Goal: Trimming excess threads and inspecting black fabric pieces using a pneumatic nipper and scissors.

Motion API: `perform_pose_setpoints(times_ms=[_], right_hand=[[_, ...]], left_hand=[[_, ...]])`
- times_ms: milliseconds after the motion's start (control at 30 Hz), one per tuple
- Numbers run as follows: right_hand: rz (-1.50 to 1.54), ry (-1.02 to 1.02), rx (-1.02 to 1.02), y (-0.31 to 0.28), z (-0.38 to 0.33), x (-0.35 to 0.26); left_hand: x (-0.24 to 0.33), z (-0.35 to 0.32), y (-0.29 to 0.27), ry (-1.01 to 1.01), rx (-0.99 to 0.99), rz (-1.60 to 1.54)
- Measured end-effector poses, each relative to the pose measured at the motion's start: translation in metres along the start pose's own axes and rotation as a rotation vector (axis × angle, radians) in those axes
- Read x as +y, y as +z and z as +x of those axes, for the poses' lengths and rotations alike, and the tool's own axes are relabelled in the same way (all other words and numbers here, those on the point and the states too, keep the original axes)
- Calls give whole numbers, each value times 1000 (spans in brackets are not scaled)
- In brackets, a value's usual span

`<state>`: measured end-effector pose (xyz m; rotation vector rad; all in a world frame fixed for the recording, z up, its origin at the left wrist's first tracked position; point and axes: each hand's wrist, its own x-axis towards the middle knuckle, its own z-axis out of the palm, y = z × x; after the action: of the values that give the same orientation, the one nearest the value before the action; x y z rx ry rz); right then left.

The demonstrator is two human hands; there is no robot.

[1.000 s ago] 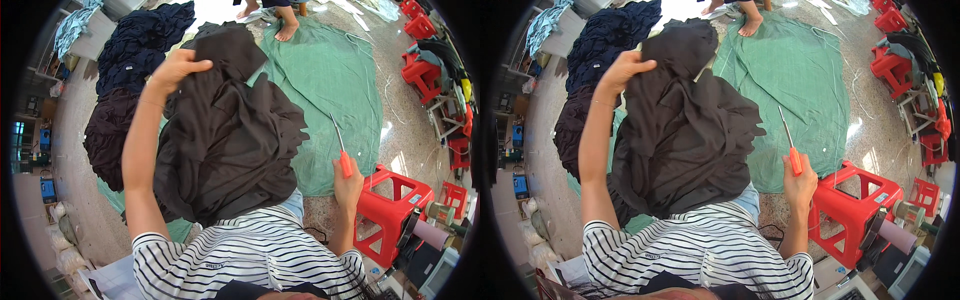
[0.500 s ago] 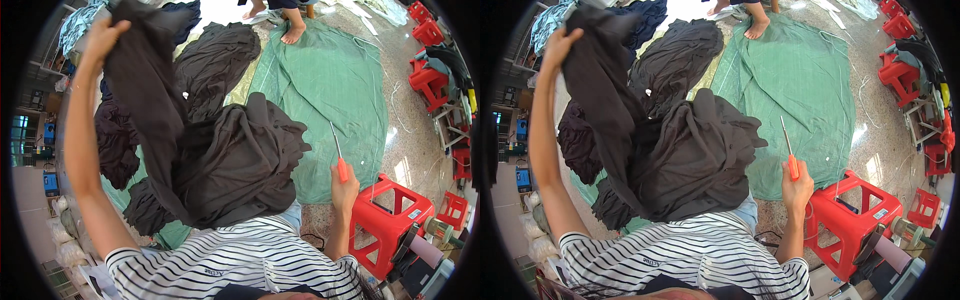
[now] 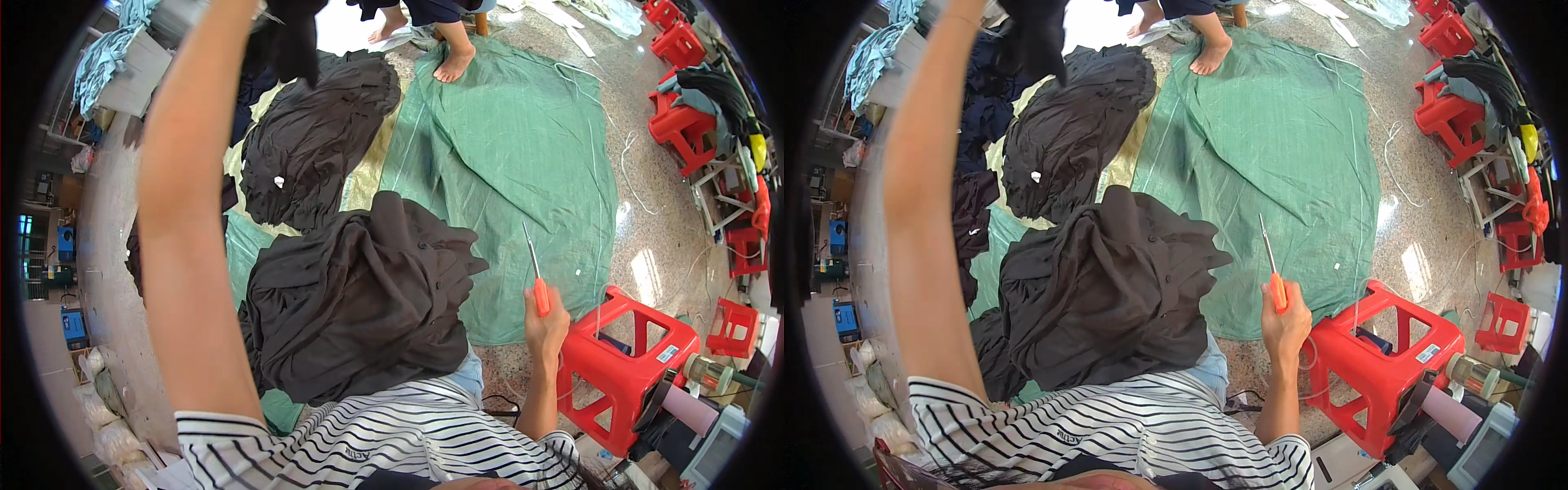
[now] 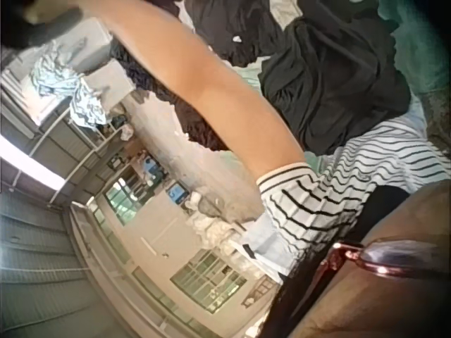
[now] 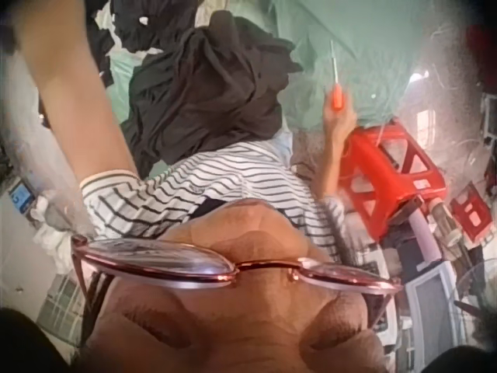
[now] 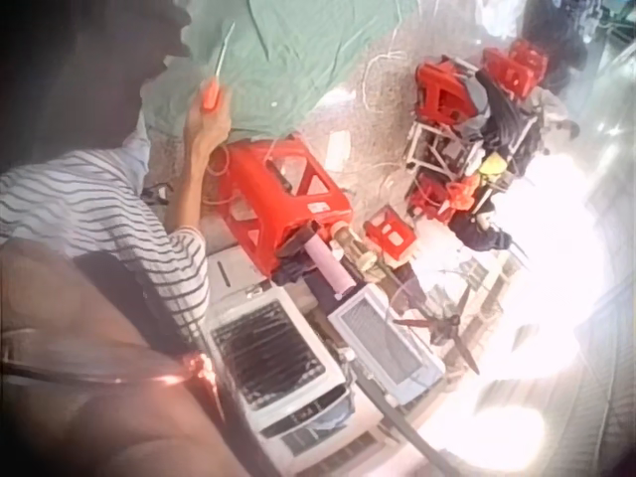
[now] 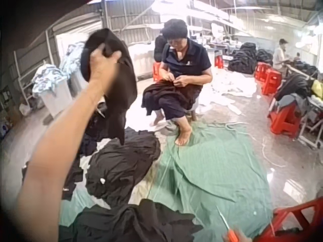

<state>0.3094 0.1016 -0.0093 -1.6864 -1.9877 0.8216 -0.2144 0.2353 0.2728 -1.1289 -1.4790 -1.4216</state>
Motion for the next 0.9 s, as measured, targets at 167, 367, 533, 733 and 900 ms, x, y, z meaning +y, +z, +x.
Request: perform_pose_setpoints(times_ms=[167,367,533,733,900], right_hand=[[-15,10,0,5,-3,6],[-36,-18,-34,4,2,-8],[-18,22,-156,8,3,-11],[-21,-315,-54,24,-1,-25],[522,83,-129,11,-5,-44]], left_hand=[[-12,-184,11,-59,-386,-75],[-25,-355,-52,-615,-1479,-431],[19,-316,-99,-866,-1590,-257],[101,-274,-155,7,-1555,-206],[180,-259,-140,-280,-1282,-1003]])
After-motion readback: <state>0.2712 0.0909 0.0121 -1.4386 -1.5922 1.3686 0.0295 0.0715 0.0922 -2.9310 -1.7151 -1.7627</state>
